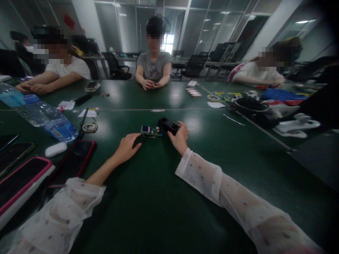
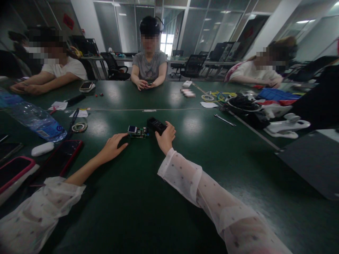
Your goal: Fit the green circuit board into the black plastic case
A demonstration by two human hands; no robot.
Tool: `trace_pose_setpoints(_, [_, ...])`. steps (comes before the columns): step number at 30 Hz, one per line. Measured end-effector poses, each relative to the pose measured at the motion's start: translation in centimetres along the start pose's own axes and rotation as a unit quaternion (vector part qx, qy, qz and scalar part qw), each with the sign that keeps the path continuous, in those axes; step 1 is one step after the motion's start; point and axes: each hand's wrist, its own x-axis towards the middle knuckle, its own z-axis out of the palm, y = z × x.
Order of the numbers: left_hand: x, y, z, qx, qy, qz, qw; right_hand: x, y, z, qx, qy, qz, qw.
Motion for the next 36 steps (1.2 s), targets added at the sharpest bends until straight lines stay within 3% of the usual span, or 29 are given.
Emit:
trace_pose_setpoints(14, [0.0, 0.5, -0.3, -0.001, -0.008, -0.012, 1.000, 0.6, 0.6, 0.1, 0.025, -0.039, 0.007, 0.999])
trace_pose_setpoints(22, [-0.1, 0.5, -0.4, 0.015, -0.013, -0.011, 1.000, 1.0, 1.4, 0.8, 0.122, 0.001, 0.009, 0.993])
trace_pose_setpoints(27, [-0.1, 0.6, -0.5, 0.014, -0.013, -0.012, 1.000, 0.5, -0.8, -0.3, 0.229, -0.052, -0.037, 0.971])
trace_pose_setpoints(32, [0.0, 0.5, -0.4, 0.017, -0.008, -0.003, 1.000, 0.0, -2.2, -1.1, 0.236, -0.103, -0.116, 0.960])
trace_pose_setpoints(36, [0.0, 0.4, -0.2, 0.016, -0.002, 0.002, 1.000, -0.1, -2.0, -0.9, 0.230, -0.140, -0.131, 0.954])
